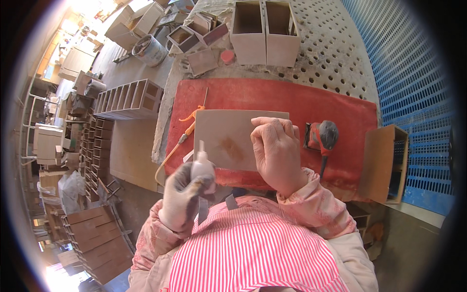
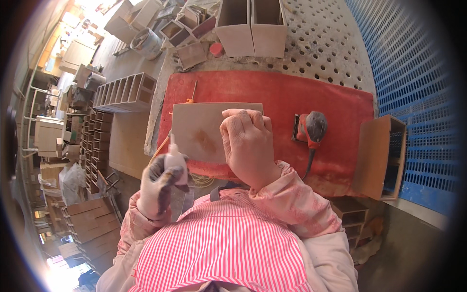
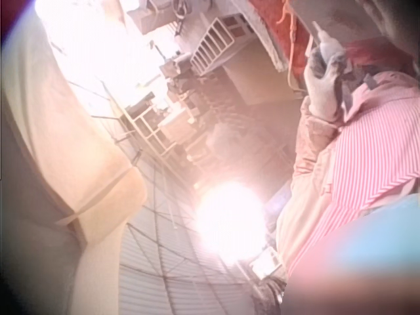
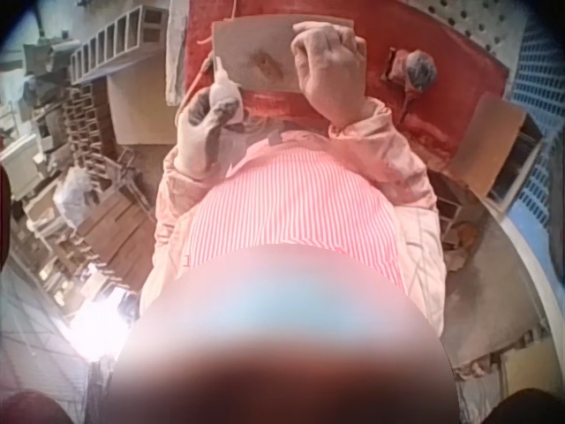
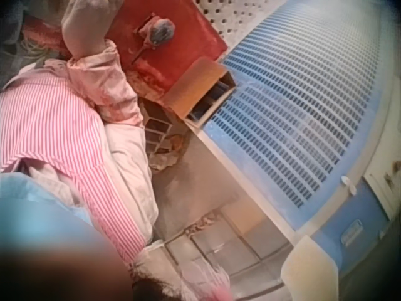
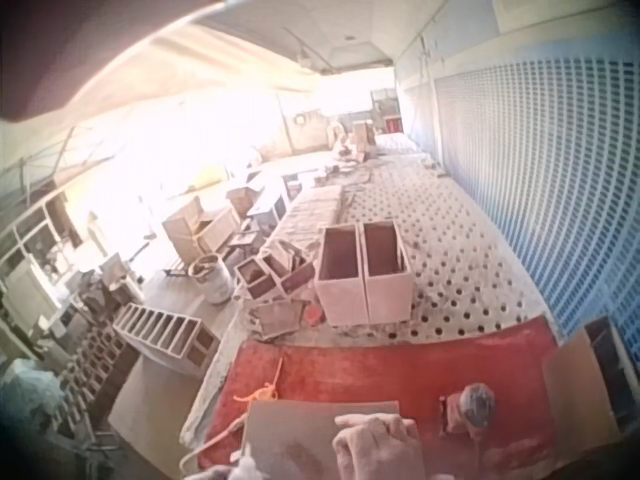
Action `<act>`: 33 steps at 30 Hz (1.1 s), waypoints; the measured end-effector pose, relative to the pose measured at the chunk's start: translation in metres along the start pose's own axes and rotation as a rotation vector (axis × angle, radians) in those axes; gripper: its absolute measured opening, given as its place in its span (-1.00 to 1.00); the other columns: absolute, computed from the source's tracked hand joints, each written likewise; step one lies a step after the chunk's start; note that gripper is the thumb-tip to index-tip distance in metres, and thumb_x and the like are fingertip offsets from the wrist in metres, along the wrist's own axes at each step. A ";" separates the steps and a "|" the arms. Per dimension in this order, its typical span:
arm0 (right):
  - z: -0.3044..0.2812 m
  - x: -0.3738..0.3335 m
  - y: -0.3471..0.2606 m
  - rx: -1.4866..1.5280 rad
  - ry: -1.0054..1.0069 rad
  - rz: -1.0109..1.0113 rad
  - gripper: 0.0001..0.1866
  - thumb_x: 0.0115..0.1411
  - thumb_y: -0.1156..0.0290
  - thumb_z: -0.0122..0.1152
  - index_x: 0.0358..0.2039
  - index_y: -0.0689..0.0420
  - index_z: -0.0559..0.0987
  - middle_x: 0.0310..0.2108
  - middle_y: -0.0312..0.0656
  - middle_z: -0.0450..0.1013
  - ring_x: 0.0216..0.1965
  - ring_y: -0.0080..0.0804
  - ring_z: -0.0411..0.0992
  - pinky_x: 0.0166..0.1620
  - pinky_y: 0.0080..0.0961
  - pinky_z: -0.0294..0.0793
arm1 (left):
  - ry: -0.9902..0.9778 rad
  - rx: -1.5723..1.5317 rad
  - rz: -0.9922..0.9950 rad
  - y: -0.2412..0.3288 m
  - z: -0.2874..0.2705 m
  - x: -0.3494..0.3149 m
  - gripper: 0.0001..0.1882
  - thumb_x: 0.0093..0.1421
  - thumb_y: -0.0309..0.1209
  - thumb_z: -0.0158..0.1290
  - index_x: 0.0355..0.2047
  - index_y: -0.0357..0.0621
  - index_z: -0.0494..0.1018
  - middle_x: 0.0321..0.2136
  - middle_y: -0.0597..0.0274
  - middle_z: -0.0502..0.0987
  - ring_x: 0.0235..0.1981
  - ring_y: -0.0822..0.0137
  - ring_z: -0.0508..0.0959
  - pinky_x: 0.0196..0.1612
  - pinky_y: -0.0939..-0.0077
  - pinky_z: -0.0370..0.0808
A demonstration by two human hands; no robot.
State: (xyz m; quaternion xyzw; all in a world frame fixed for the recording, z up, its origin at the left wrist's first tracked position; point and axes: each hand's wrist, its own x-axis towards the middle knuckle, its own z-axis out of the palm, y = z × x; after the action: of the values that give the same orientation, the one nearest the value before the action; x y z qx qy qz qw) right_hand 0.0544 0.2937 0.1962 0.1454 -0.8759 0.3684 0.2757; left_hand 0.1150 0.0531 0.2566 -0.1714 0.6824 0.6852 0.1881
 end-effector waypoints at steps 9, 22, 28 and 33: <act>0.012 0.029 0.023 -0.048 -0.023 -0.029 -0.88 0.32 0.46 0.32 -0.24 0.06 0.51 -0.11 -0.24 0.60 -0.08 -0.11 0.52 -0.02 -0.15 0.43 | 0.251 -0.250 0.572 -0.038 -0.133 0.162 -0.74 0.38 -0.62 0.26 0.06 -0.28 0.57 -0.13 0.25 0.70 -0.10 0.43 0.67 0.08 0.50 0.63; 0.003 0.037 0.008 -0.090 -0.143 0.059 -0.90 0.32 0.59 0.26 -0.24 0.14 0.51 -0.06 -0.08 0.62 -0.09 0.01 0.51 0.02 -0.14 0.49 | 0.508 0.186 0.441 -0.088 -0.184 0.401 -0.81 0.27 -0.60 0.31 -0.12 -0.16 0.66 -0.27 0.40 0.71 -0.27 0.50 0.65 -0.12 0.57 0.60; 0.002 0.035 0.000 -0.189 -0.172 0.095 -0.91 0.39 0.56 0.26 -0.22 0.16 0.49 -0.04 -0.08 0.62 -0.11 -0.04 0.51 0.01 -0.16 0.49 | 0.604 0.397 0.409 -0.066 -0.203 0.477 -0.77 0.25 -0.35 0.36 -0.13 -0.15 0.68 -0.26 0.27 0.77 -0.22 0.43 0.71 -0.07 0.47 0.62; 0.003 0.037 0.000 -0.192 -0.169 0.133 -0.91 0.39 0.56 0.26 -0.22 0.15 0.49 -0.04 -0.06 0.62 -0.12 -0.04 0.51 0.00 -0.16 0.49 | 0.612 0.541 0.405 -0.054 -0.215 0.536 -0.54 0.31 -0.06 0.33 -0.02 -0.20 0.68 -0.18 0.00 0.76 -0.13 0.19 0.77 0.01 0.30 0.65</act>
State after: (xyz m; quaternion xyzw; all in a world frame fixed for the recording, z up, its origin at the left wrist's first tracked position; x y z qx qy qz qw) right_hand 0.0232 0.2896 0.2159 0.0904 -0.9348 0.2871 0.1887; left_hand -0.3295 -0.1491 -0.0563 -0.1737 0.8808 0.4233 -0.1219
